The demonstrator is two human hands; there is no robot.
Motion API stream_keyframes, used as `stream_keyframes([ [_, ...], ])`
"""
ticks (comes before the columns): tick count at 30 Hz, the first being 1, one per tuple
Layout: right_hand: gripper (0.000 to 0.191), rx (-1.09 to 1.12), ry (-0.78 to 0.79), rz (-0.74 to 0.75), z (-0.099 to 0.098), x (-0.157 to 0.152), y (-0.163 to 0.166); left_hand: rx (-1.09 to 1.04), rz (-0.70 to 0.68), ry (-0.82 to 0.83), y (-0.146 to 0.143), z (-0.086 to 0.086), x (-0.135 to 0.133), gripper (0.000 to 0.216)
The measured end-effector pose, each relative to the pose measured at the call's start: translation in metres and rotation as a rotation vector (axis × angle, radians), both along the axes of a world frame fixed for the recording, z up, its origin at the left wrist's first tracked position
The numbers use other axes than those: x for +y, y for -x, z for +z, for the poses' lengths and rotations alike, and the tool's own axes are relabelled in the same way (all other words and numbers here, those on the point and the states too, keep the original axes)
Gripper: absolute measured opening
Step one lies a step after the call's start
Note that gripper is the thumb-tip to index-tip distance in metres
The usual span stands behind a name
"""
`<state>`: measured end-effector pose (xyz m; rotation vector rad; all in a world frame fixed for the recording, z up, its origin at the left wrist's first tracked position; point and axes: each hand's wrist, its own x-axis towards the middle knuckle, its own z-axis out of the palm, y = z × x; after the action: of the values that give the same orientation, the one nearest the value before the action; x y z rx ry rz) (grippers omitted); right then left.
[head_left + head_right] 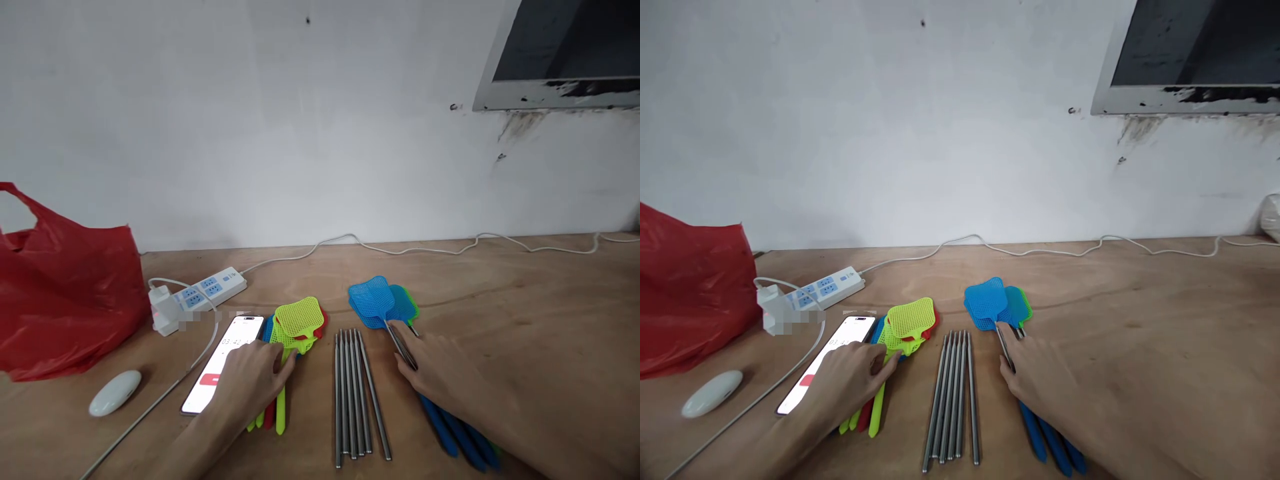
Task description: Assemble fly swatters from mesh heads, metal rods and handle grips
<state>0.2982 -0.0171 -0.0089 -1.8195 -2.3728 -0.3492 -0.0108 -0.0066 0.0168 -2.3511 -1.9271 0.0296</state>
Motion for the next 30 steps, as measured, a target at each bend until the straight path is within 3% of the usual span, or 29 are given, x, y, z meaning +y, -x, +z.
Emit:
stream_keyframes([
  [5, 0.026, 0.018, -0.005, 0.057, 0.009, 0.002, 0.015, -0.005, -0.007, -0.016, 0.000, 0.000, -0.001, 0.051],
  [9, 0.012, 0.189, 0.056, 0.175, 0.016, -0.003, 0.038, -0.021, -0.018, -0.022, 0.001, -0.001, 0.000, 0.048],
  [13, 0.020, 0.334, 0.164, 0.165, 0.013, -0.005, 0.050, -0.028, -0.030, -0.016, 0.001, -0.001, 0.001, 0.044],
  [17, 0.018, 0.344, 0.224, 0.175, 0.008, -0.003, 0.047, -0.018, -0.042, 0.004, 0.000, 0.003, -0.001, 0.040],
  [30, 0.026, 0.300, 0.225, 0.129, 0.000, -0.007, 0.044, -0.009, -0.089, -0.012, -0.001, 0.005, -0.005, 0.031],
])
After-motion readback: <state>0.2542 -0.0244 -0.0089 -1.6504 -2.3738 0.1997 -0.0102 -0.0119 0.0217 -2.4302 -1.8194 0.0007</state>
